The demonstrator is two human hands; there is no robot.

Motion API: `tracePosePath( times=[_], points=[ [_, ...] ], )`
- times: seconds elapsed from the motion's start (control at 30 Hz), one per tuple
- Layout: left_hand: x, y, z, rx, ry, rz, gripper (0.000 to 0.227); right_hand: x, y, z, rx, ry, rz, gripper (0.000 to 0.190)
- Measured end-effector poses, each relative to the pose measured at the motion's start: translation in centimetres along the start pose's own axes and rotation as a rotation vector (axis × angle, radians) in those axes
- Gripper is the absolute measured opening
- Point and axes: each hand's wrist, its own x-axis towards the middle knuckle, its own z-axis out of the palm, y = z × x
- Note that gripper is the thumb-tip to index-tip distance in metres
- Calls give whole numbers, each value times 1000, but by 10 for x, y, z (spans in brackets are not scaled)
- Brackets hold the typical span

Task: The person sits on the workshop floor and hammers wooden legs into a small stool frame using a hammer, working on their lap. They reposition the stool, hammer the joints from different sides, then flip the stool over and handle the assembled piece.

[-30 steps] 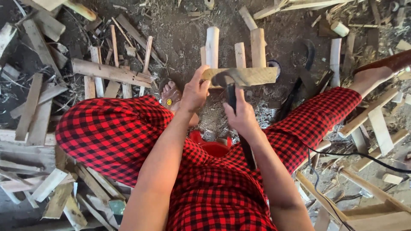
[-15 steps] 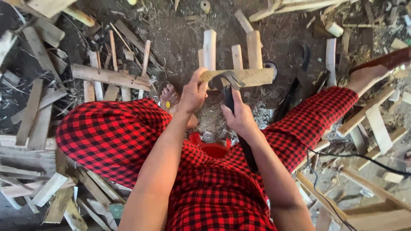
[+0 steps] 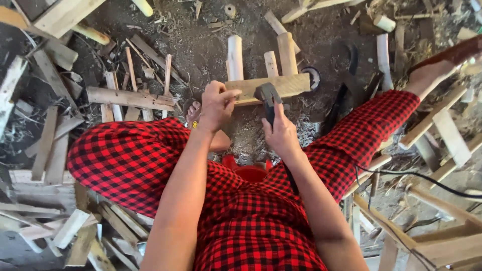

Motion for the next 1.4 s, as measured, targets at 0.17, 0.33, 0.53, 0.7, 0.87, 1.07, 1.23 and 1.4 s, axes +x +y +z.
tracePosePath(
  times=[0.17,0.33,0.53,0.7,0.87,1.07,1.23,1.4],
  points=[
    [5,27,-16,43,-109,-150,27,1,15,12,25,51,-34,64],
    [7,22,-10,-55,-51,-166,20,1,15,15,5,73,-50,66],
    [10,32,-21,-128,-82,-172,13,-3,2,7,15,84,-81,65],
    [12,31,-36,-432,-270,-343,46,1,19,17,9,86,-85,68],
    [19,37,-38,-486,-285,-694,78,2,20,20,7,84,-69,66],
    [14,24,3,-806,-268,-914,72,3,19,20,8,72,-35,67],
    [2,-17,21,-886,-303,-867,71,-2,9,15,42,95,-55,68],
    [18,33,-18,-467,-300,-837,54,-2,6,14,-7,116,-62,62]
  ],
)
